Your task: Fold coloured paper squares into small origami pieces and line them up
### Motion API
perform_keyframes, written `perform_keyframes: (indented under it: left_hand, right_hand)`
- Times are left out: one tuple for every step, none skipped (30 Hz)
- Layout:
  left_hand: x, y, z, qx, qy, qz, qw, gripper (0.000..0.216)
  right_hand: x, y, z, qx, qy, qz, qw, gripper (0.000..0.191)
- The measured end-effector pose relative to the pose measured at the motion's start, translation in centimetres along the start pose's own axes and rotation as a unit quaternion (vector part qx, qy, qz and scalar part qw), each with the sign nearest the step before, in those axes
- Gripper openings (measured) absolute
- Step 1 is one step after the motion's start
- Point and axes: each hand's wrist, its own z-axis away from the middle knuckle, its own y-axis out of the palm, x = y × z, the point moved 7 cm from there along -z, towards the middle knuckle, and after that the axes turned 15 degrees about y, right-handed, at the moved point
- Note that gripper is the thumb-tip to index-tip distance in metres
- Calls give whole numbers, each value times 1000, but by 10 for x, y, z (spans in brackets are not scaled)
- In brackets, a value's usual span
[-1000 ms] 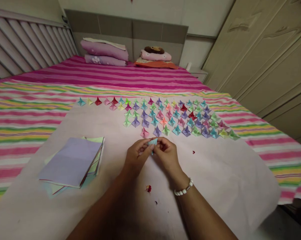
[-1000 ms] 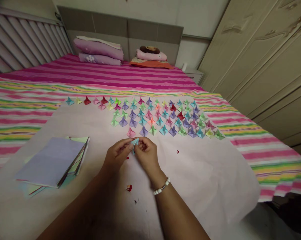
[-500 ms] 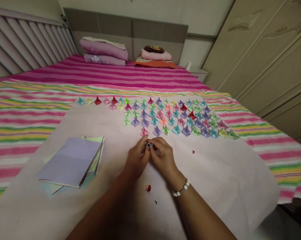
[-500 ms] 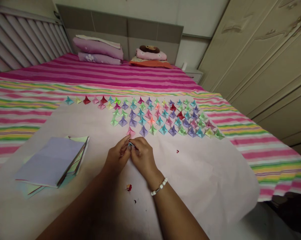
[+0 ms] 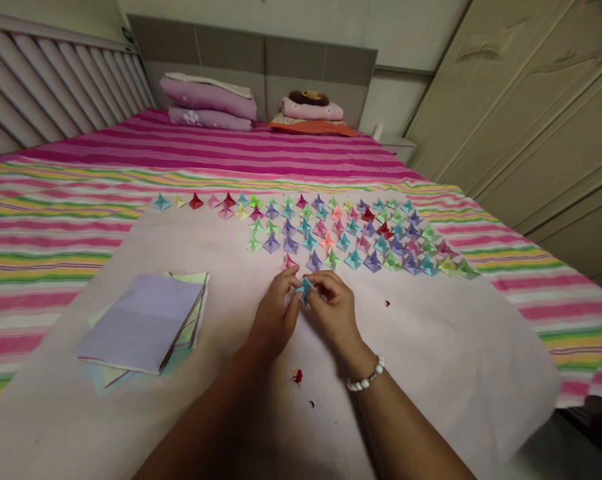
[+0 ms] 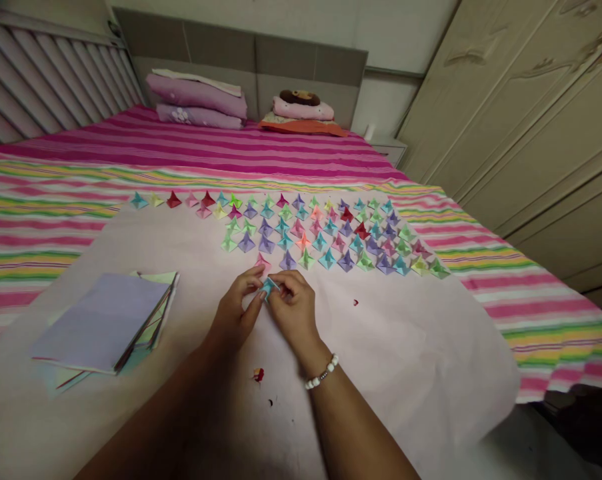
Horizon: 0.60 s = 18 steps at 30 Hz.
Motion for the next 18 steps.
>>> perform_keyframes:
  left_hand:
    - [-4, 1, -2, 18, 32, -19, 999, 17]
    - [-7, 2, -3, 36, 57, -34, 997, 20]
    - [-9, 3, -3, 50, 74, -44, 995, 25]
    - [-9, 4, -3, 58, 83, -50, 994, 30]
    - [-9, 4, -3, 60, 86, -54, 993, 35]
    - [-8, 5, -3, 60, 86, -57, 993, 38]
    - [-7, 5, -2, 58, 82, -57, 993, 39]
    - [-6, 4, -2, 51, 75, -56, 994, 38]
    - [-4, 3, -2, 38, 64, -53, 996, 35]
    - [-2, 1, -2, 22, 49, -47, 997, 32]
    - [-1, -2, -2, 3, 32, -40, 999, 28]
    - [1, -4, -2, -16, 15, -31, 999, 25]
    - [2, -7, -2, -32, 1, -22, 999, 21]
    - [2, -8, -3, -43, -10, -14, 999, 19]
    - [1, -9, -3, -52, -14, -7, 999, 17]
    - [-1, -10, -4, -59, -13, -2, 998, 15]
    - [-2, -11, -5, -65, -12, 1, 998, 13]
    - [-3, -12, -6, -72, -12, 4, 997, 12]
  right_hand:
    - [-2, -2, -1, -3, 14, -15, 1000, 21]
    - [-4, -3, -3, -5, 27, -28, 999, 21]
    - [-5, -4, -4, -6, 38, -40, 998, 21]
    - [-6, -5, -4, -6, 47, -51, 998, 21]
    - [-7, -5, -5, -4, 57, -63, 996, 20]
    - [-7, -6, -6, 0, 67, -75, 995, 18]
    - [-8, -6, -6, 7, 78, -88, 993, 16]
    - [-8, -5, -6, 17, 91, -100, 991, 15]
    - [-9, -4, -6, 29, 105, -110, 988, 14]
    - [-9, -3, -6, 41, 117, -116, 985, 13]
    - [-9, -2, -5, 53, 127, -118, 984, 12]
    - [-8, -1, -5, 62, 132, -117, 982, 11]
    - [-7, -1, -5, 68, 133, -114, 982, 13]
    - [-6, 0, -4, 72, 133, -112, 982, 16]
    - [-5, 0, -4, 76, 133, -110, 982, 19]
    - [-5, 1, -4, 80, 135, -111, 981, 21]
    - [-6, 2, -4, 87, 140, -114, 980, 20]
    - [-7, 4, -3, 97, 148, -117, 977, 18]
